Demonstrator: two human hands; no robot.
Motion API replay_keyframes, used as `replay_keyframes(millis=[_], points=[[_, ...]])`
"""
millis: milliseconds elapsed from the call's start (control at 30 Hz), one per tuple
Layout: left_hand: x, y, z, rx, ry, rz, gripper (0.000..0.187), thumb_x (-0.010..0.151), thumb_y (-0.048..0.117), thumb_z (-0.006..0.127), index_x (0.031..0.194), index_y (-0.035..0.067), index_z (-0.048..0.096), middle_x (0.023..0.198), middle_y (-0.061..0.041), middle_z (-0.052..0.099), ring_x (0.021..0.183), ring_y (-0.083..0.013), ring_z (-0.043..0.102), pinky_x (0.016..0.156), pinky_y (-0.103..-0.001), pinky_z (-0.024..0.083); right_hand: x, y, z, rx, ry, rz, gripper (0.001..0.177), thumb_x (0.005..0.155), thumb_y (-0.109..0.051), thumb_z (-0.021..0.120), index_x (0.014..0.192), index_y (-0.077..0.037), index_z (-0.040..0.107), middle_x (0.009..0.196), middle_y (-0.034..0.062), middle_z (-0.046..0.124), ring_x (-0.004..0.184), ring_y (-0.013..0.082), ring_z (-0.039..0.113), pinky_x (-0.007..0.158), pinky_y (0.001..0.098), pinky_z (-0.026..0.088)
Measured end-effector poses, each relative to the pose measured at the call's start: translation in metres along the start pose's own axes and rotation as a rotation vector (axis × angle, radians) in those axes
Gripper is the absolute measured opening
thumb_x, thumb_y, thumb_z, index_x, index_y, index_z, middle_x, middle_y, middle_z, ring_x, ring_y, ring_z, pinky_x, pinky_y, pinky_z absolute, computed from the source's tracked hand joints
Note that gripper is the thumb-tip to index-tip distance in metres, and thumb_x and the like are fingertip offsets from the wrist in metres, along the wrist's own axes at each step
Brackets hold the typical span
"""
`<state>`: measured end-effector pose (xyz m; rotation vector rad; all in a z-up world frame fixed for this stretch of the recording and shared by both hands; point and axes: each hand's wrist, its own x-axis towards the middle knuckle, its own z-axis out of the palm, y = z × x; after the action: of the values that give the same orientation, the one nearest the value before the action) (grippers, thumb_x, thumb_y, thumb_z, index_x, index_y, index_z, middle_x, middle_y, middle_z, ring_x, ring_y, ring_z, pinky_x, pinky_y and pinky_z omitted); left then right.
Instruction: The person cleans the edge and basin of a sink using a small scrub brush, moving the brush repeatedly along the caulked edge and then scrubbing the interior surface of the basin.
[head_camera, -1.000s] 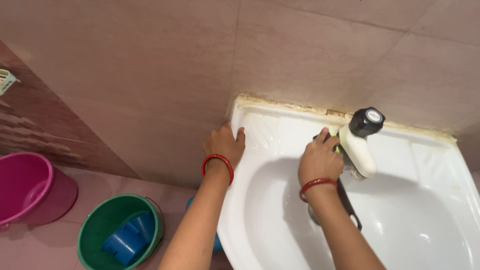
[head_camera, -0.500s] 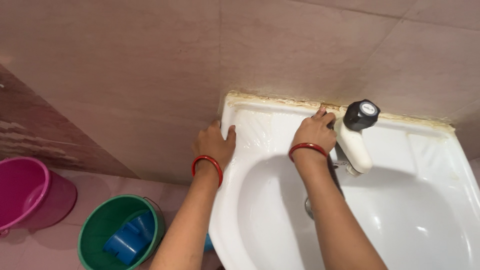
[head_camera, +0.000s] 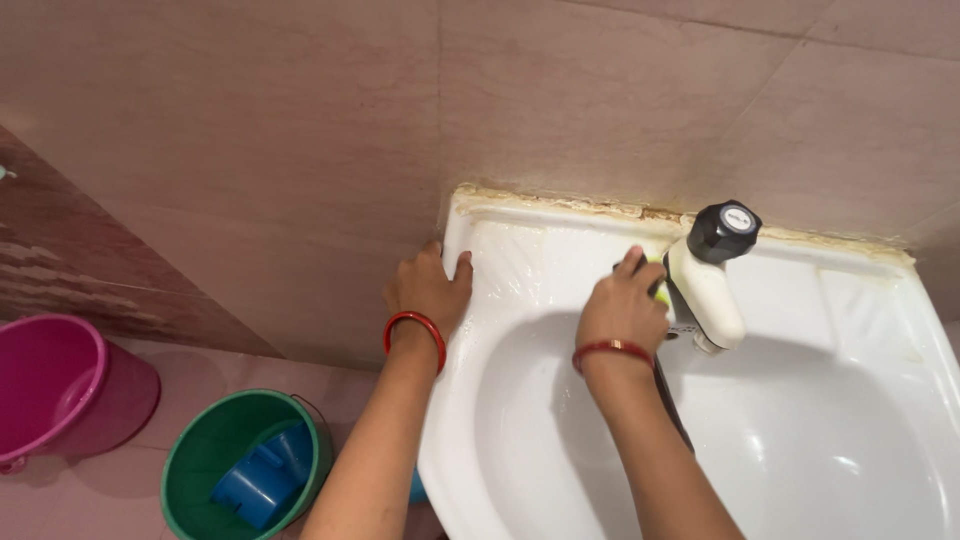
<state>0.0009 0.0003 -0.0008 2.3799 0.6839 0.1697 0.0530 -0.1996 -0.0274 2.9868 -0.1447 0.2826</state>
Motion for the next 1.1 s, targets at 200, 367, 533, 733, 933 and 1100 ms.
replay_keyframes(millis=[200,367,533,733,933,1100], points=[[-0.001,0.001,0.0,-0.008,-0.025,-0.012,0.037,0.099,0.039,0.06,0.099,0.003,0.068,0.082,-0.019,0.074,0.077,-0.0351,0.074,0.076,-0.047,0.059,0.038,-0.002,-0.004,0.0,0.024,-0.065,0.066,0.094,-0.008,0.058,0.156,0.008,0.042,0.127,0.0264,0.055,0.085,0.0315,0.073,0.068,0.0394,0.062],[0.0,-0.001,0.002,0.007,0.02,0.017,0.037,0.097,0.039,0.062,0.098,0.003,0.069,0.083,-0.02,0.074,0.08,-0.0366,0.073,0.076,-0.049,0.058,-0.007,0.0,-0.006,-0.002,-0.013,-0.049,0.063,0.095,-0.01,0.058,0.153,0.004,0.039,0.126,0.0282,0.051,0.077,0.034,0.074,0.063,0.039,0.062],[-0.002,-0.001,0.001,-0.01,-0.033,-0.013,0.038,0.099,0.04,0.06,0.101,0.003,0.069,0.083,-0.019,0.075,0.08,-0.0354,0.074,0.079,-0.048,0.058,0.031,-0.002,-0.017,0.051,0.014,-0.05,0.067,0.094,-0.004,0.056,0.155,0.008,0.033,0.131,0.0301,0.049,0.077,0.0343,0.074,0.064,0.0382,0.063],[0.0,-0.002,0.0,-0.014,0.0,0.008,0.04,0.097,0.04,0.062,0.106,0.001,0.07,0.083,-0.019,0.074,0.08,-0.0349,0.074,0.078,-0.048,0.058,-0.007,0.005,-0.021,0.165,-0.127,0.024,0.067,0.095,-0.003,0.052,0.156,0.007,0.025,0.138,0.0338,0.039,0.079,0.0416,0.073,0.068,0.0431,0.063],[-0.002,0.001,-0.001,-0.011,-0.03,-0.014,0.04,0.098,0.04,0.061,0.108,0.002,0.07,0.084,-0.019,0.075,0.081,-0.0343,0.075,0.078,-0.047,0.059,0.038,-0.003,-0.024,0.195,-0.127,0.037,0.068,0.097,-0.001,0.052,0.158,0.01,0.024,0.137,0.0334,0.042,0.088,0.0431,0.074,0.076,0.0427,0.063],[-0.001,-0.001,0.0,-0.029,0.014,0.015,0.04,0.096,0.039,0.062,0.11,0.002,0.069,0.084,-0.019,0.075,0.081,-0.0345,0.074,0.077,-0.048,0.058,-0.011,0.012,-0.019,0.182,-0.181,0.038,0.069,0.097,-0.001,0.052,0.157,0.008,0.021,0.138,0.0348,0.039,0.084,0.0421,0.074,0.074,0.044,0.062]])
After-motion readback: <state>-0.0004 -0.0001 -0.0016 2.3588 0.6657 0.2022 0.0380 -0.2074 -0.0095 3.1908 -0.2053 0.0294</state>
